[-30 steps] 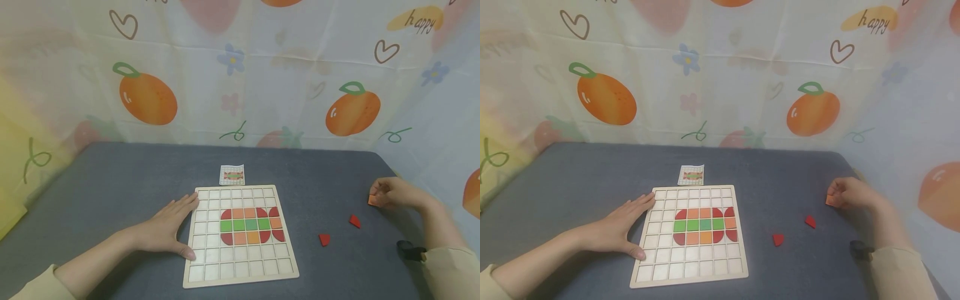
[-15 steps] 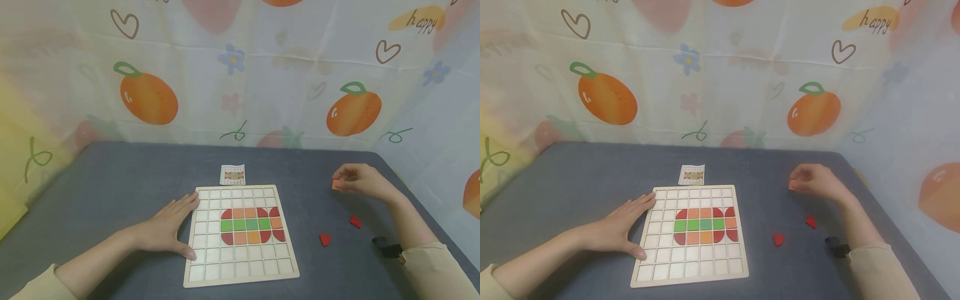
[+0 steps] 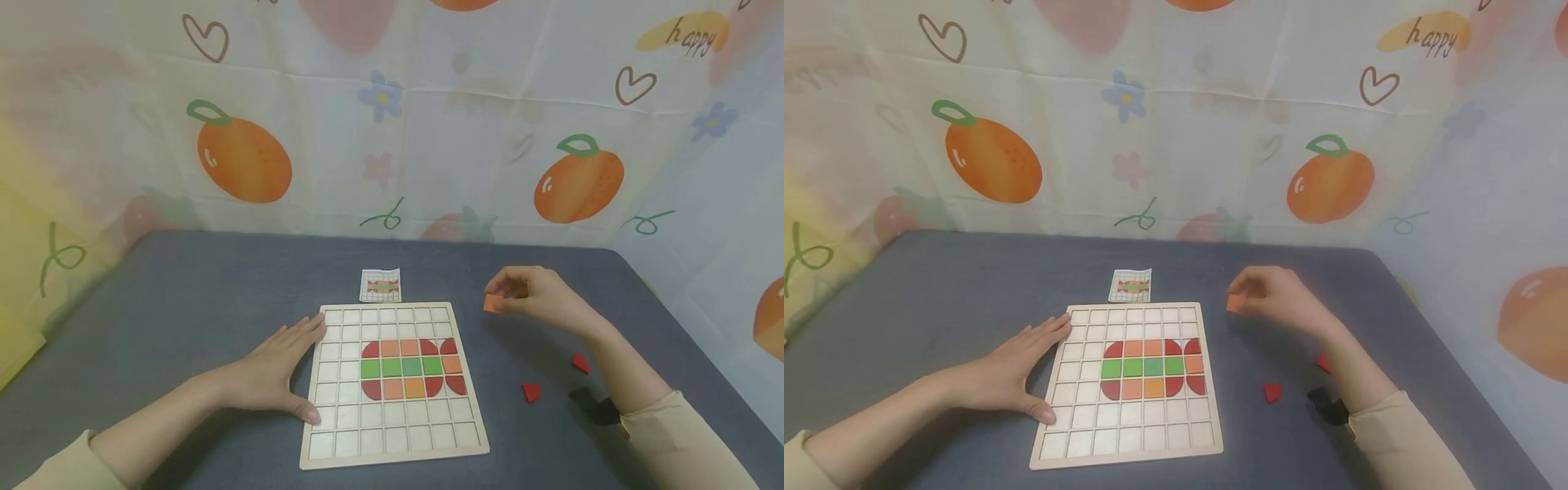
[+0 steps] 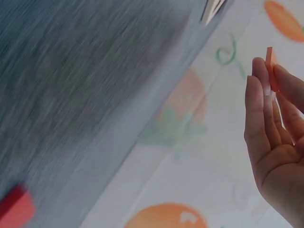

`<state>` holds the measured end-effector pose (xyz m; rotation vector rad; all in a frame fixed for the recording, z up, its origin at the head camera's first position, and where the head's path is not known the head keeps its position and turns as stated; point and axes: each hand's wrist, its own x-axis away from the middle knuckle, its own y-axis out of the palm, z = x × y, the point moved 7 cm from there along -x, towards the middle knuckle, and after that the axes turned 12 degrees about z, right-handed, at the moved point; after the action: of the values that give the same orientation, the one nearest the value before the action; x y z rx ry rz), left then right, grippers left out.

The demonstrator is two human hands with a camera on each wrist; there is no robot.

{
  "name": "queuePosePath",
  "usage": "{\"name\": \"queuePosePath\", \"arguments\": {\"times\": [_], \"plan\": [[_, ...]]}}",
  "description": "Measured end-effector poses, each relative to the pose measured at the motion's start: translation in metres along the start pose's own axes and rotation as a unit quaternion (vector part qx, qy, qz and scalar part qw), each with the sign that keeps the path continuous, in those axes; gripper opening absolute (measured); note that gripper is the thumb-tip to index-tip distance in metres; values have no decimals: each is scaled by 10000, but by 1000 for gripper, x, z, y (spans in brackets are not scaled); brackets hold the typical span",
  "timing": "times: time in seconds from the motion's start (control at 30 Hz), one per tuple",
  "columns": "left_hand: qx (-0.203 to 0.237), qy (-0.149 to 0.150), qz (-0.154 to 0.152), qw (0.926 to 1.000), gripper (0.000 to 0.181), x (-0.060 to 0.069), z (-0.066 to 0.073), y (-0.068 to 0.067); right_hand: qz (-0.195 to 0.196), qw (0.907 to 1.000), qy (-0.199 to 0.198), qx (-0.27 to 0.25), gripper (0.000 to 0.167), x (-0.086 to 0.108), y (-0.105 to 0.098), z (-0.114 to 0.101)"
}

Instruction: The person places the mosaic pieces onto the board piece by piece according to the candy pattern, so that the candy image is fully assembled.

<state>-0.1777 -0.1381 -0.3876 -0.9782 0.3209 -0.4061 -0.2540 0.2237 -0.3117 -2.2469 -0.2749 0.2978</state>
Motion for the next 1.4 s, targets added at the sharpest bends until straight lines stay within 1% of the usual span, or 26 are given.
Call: {"name": "queuePosePath", "arguments": {"times": [0.17, 0.33, 0.53, 0.63, 0.77, 0.9, 1.17, 1.4], "plan": [[-7, 1, -20, 10000, 131, -1, 0, 1, -23, 9996, -139, -262, 18, 2, 16, -24], [-49, 0, 1, 10000, 132, -1, -2, 1, -57, 9986, -282, -445, 18, 2, 33, -44], [-70, -3, -9, 10000, 133, -2, -2, 1, -263, 9958, -429, -763, 17, 4, 56, -64], [-63, 5, -10, 10000, 133, -2, -1, 1, -297, 9945, -689, -733, 13, 5, 65, -75], [-61, 11, 12, 10000, 132, -2, -1, 1, -271, 9928, -1068, -475, 10, 6, 76, -92], [-44, -8, 22, 10000, 132, -1, -1, 0, -336, 9902, -1279, -449, 10, 6, 86, -107], [-58, 22, 27, 10000, 131, -1, 0, -1, -493, 9849, -1409, -871, 8, 5, 100, -131], [-22, 20, 44, 10000, 131, -1, 0, -1, -592, 9829, -1457, -963, 10, 1, 116, -148]]}}
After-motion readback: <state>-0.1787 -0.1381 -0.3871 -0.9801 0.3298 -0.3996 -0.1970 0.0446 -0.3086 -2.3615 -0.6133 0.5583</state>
